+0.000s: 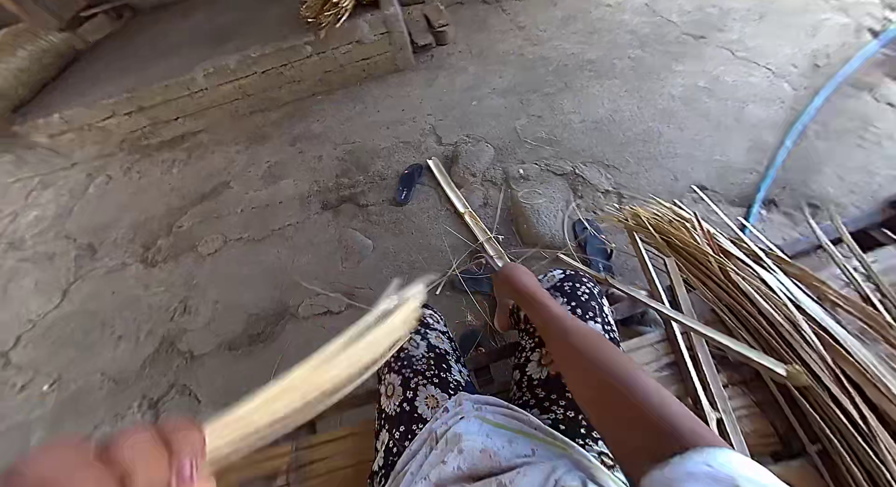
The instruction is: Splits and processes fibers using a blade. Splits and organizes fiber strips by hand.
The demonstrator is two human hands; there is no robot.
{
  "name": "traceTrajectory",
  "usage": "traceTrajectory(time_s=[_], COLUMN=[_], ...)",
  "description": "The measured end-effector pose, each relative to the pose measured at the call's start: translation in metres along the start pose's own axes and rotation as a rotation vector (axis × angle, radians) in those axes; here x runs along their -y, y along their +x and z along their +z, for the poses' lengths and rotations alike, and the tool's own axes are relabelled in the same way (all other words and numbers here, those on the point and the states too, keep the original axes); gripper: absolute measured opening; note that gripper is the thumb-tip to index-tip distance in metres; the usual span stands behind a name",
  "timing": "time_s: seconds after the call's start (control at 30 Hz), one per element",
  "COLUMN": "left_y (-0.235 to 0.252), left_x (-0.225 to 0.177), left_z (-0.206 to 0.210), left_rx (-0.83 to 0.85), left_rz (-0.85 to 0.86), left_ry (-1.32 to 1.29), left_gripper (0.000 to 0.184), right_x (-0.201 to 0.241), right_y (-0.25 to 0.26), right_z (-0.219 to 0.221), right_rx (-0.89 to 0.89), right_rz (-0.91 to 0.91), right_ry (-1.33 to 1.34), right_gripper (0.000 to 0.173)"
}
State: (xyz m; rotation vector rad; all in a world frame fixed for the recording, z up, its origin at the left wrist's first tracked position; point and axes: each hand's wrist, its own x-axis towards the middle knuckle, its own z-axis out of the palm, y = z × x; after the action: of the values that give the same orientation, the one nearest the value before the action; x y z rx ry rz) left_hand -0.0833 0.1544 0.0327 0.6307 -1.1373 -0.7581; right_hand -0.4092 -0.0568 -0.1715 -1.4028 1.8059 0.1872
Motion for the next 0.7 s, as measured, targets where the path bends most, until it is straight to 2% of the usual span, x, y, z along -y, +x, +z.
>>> traceTrajectory(time_s=[0.07, 0.13, 0.2, 0.3, 0.37, 0.43, 0.47, 0.53, 0.6, 0.67, 0.7], left_y=[0.031, 0.064, 0.085, 0.105, 0.110, 0.110, 0.109, 0.106, 0.103, 0.092, 0.083], left_x=[0.007, 0.023, 0.039, 0.058, 0.064, 0.065, 0.066, 0.071, 0.076, 0.084, 0.088], left_z=[-0.027, -0.017, 0.004, 0.042, 0.071, 0.096, 0.107, 0.121, 0.119, 0.107, 0.102], left_rx=[-0.088, -0.194, -0.223, -0.083, 0.043, 0.149, 0.179, 0.174, 0.213, 0.287, 0.298], left_rz=[0.000, -0.037, -0.079, -0.135, -0.161, -0.196, -0.216, -0.276, -0.348, -0.407, -0.426], left_ry=[0.105, 0.256, 0.304, 0.287, 0.301, 0.301, 0.291, 0.239, 0.187, 0.233, 0.279], left_gripper=[0.040, 0.044, 0.044, 0.043, 0.040, 0.040, 0.041, 0.040, 0.045, 0.059, 0.057], right_x=[0.008, 0.037, 0.068, 0.090, 0.102, 0.114, 0.119, 0.121, 0.115, 0.106, 0.101], right_y=[-0.006, -0.037, -0.087, -0.154, -0.179, -0.190, -0.193, -0.199, -0.200, -0.199, -0.198], right_z=[-0.004, -0.014, -0.031, -0.047, -0.048, -0.048, -0.048, -0.050, -0.051, -0.055, -0.059], right_rx=[0.034, 0.088, 0.131, -0.022, -0.189, -0.292, -0.331, -0.393, -0.421, -0.437, -0.439], right_rz=[-0.046, -0.169, -0.373, -0.828, -1.107, -1.278, -1.307, -1.282, -1.240, -1.207, -1.185], right_ry=[0.046, 0.155, 0.259, 0.474, 0.622, 0.726, 0.761, 0.786, 0.794, 0.828, 0.855], right_gripper=[0.043, 0.041, 0.034, 0.020, 0.024, 0.034, 0.034, 0.022, 0.012, 0.010, 0.011])
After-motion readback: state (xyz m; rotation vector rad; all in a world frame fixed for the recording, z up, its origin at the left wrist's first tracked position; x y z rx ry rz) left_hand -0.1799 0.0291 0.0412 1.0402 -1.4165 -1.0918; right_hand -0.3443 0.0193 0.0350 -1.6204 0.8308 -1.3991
